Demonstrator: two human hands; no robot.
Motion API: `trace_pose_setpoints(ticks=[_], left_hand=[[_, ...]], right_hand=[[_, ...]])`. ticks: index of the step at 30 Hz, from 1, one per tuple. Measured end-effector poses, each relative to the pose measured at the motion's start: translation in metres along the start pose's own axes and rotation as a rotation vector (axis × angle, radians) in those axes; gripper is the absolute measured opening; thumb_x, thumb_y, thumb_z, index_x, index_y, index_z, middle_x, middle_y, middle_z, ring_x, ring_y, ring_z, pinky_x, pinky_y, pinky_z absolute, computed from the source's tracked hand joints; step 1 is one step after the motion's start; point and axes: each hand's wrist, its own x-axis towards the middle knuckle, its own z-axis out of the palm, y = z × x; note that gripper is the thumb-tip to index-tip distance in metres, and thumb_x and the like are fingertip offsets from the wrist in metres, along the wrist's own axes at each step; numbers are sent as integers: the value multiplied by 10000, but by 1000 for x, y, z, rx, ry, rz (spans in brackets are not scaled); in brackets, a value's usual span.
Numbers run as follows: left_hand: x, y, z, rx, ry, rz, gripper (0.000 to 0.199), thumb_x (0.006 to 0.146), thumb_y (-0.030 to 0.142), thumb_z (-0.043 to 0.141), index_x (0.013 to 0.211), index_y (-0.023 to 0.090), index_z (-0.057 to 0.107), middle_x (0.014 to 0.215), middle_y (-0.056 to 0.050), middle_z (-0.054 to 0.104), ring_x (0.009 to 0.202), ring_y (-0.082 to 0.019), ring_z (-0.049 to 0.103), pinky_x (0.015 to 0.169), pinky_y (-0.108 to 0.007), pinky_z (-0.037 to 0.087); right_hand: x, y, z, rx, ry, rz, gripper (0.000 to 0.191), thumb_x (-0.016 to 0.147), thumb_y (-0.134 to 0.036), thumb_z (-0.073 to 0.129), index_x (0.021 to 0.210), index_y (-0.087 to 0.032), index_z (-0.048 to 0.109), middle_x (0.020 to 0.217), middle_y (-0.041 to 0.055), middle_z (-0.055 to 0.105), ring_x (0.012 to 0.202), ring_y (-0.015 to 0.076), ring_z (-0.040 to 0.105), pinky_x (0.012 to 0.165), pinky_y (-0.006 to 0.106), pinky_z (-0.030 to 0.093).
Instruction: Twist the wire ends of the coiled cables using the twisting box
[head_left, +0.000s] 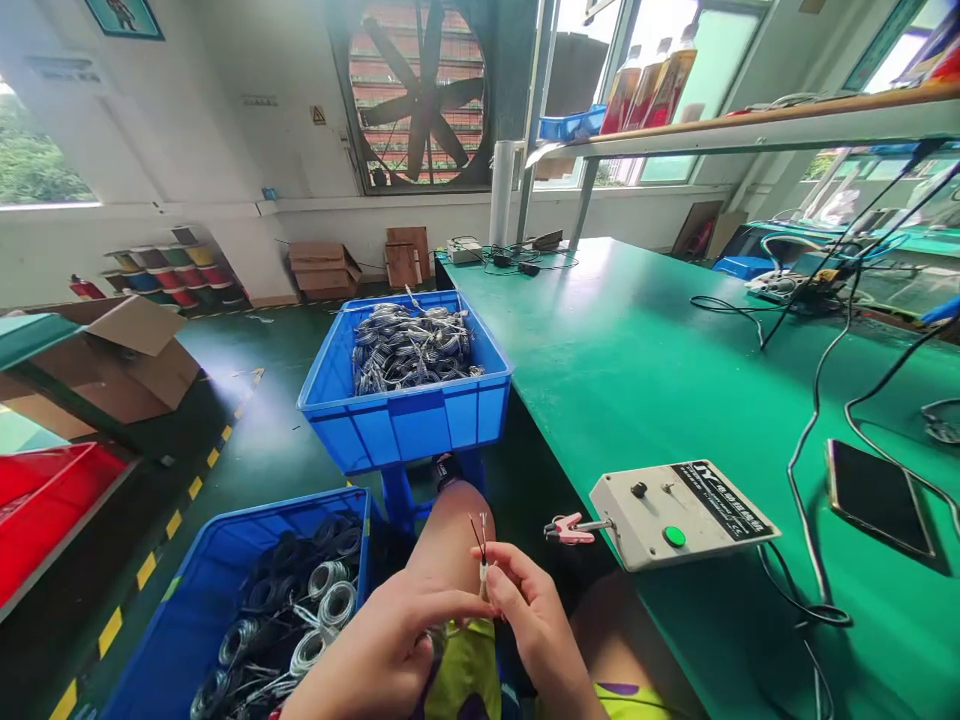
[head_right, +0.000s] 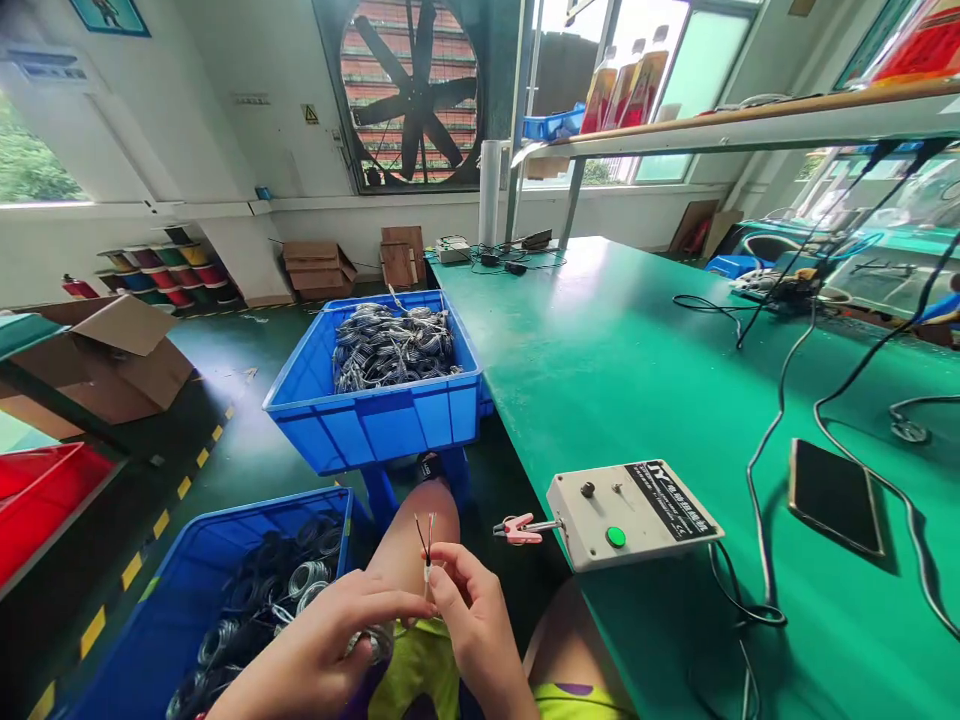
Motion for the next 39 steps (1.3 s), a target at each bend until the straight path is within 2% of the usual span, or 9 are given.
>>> trace_pose_setpoints(ticks=[5, 8, 11, 14, 19, 23, 27, 31, 39], left_hand=[[10, 9, 21, -87, 50, 143, 828, 680, -40, 502, 1326, 346, 845, 1236, -25, 847, 1209, -262, 762, 1130, -386, 555], [11, 10, 26, -82, 131, 167, 523, 755, -9, 541, 1129, 259, 788, 1140, -49, 810, 1128, -268, 741, 1116, -397, 536], [14, 19, 34, -137, 216, 104, 256, 941, 99, 586, 1138, 233, 679, 1159, -83, 761, 1114, -276, 703, 1082, -395, 536], [24, 33, 49, -348, 237, -21, 63, 1107, 273, 567, 1145, 241, 605, 1128, -70, 705, 1051, -248, 667, 963, -342, 538], [48, 41, 78, -793, 372, -78, 347, 1163, 541, 596, 998, 248, 513, 953, 11, 530, 844, -173, 514, 745, -267, 453], [57, 39, 87, -863, 428, -59, 457, 1124, 664, 662, 1079, 210, 631, 975, -8, 588, 841, -164, 498, 744, -270, 425], [59, 39, 87, -875, 381, -75, 522, 1123, 699, 646, 1131, 181, 703, 867, 5, 589, 766, -150, 474, 693, -275, 376], [64, 44, 81, -900, 408, -89, 493, 1109, 678, 681, 1082, 187, 714, 807, 20, 573, 743, -150, 501, 691, -271, 390], [75, 49, 73, -907, 417, -56, 576, 1034, 752, 745, 988, 180, 692, 842, 13, 579, 758, -149, 505, 699, -259, 418]], right_hand=[[-9, -19, -16, -255, -22, -84, 461, 1088, -628, 730, 1093, -202, 906, 985, 120, 840, 851, 258, 740, 791, 336, 588], [-12, -21, -12, -249, -16, -157, 439, 1105, -598, 712, 1048, -218, 925, 960, 118, 865, 882, 279, 799, 828, 336, 634], [-13, -15, -5, -157, 51, -171, 412, 1099, -583, 729, 1069, -231, 941, 1015, 125, 890, 940, 290, 839, 880, 338, 673], [-12, -5, -3, -64, 182, -138, 384, 1037, -596, 817, 1097, -240, 948, 1105, 141, 901, 1033, 315, 856, 936, 355, 697], [-10, -4, -10, 52, 258, -15, 470, 944, -656, 902, 1101, -217, 951, 1114, 164, 902, 1033, 333, 859, 932, 368, 701], [-9, -22, -18, 62, 302, 9, 485, 920, -675, 918, 1017, -201, 954, 1010, 157, 893, 920, 298, 838, 826, 327, 684], [-8, -29, -25, 11, 350, 6, 482, 870, -673, 960, 971, -202, 965, 989, 159, 892, 932, 320, 839, 869, 363, 699], [-6, -19, -28, 51, 396, 13, 470, 829, -641, 1003, 989, -200, 969, 991, 166, 894, 932, 328, 844, 867, 381, 704], [-5, -21, -24, 164, 416, 1, 481, 795, -621, 1034, 931, -171, 935, 830, 135, 838, 687, 249, 732, 601, 321, 608]])
